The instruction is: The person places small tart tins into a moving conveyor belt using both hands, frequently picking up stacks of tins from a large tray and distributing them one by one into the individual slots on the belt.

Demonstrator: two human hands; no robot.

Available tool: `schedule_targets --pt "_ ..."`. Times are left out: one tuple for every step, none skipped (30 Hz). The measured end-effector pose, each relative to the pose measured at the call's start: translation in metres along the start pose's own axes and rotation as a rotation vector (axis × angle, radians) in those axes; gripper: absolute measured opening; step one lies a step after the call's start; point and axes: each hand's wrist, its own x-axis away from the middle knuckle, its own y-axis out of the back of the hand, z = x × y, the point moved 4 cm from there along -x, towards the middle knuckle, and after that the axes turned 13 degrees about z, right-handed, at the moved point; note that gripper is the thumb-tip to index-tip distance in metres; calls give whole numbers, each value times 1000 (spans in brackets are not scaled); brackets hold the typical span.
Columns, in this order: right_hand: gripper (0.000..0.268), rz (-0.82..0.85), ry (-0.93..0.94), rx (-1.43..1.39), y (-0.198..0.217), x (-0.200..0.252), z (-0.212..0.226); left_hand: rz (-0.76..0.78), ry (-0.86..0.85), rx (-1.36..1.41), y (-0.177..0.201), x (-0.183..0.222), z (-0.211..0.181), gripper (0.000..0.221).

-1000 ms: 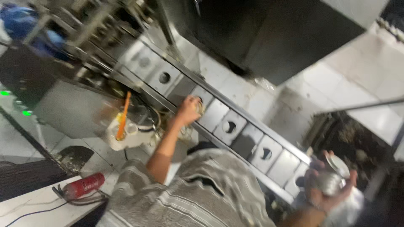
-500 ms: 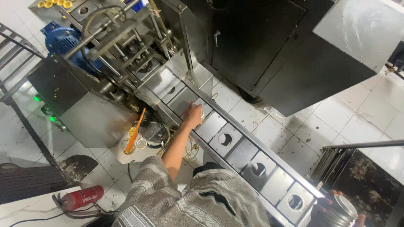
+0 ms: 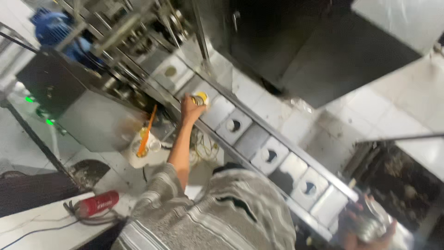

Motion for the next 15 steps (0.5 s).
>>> schedule_targets --pt "57 -18 12 -5 -44 -26 -33 62 53 -6 -6 4 -1 67" --pt "58 -36 23 -9 -92 -28 -63 124 105 -12 -12 8 -1 70" --pt "58 -46 31 -6 -95 -30 -66 136 108 -16 -20 18 -8 70" --pt "58 -49 22 20 -99 -31 -70 226 52 19 -31 28 -18 66" --pt "58 -47 9 44 -102 -35 -74 310 -6 56 -39 37 -28 63" --pt "58 -52 12 44 -101 -37 -75 315 -4 53 -49 33 -27 63" --pt "57 -61 7 55 -100 -38 -75 326 -113 -43 -61 32 -30 64" --pt "56 -69 1 66 -99 -39 -75 337 -222 -139 -72 31 -33 67" --pt "56 -76 7 68 -94 -39 -72 346 -221 -140 -79 26 -28 67" --pt "57 -57 -9 68 -89 -39 -70 302 -296 -311 -86 22 -25 69" --pt "58 -39 -25 67 -85 -39 -69 255 -371 -481 -92 19 -23 72" --pt "58 -46 -20 68 -77 -37 -64 263 -371 -483 -92 16 -21 72" --pt "57 -70 -17 66 -69 -35 -60 218 -370 -540 -90 12 -20 78" --pt "57 -94 -14 65 -60 -33 -56 172 -370 -597 -88 9 -20 85" --pt "57 -97 -11 64 -49 -30 -49 175 -371 -599 -86 4 -17 85"
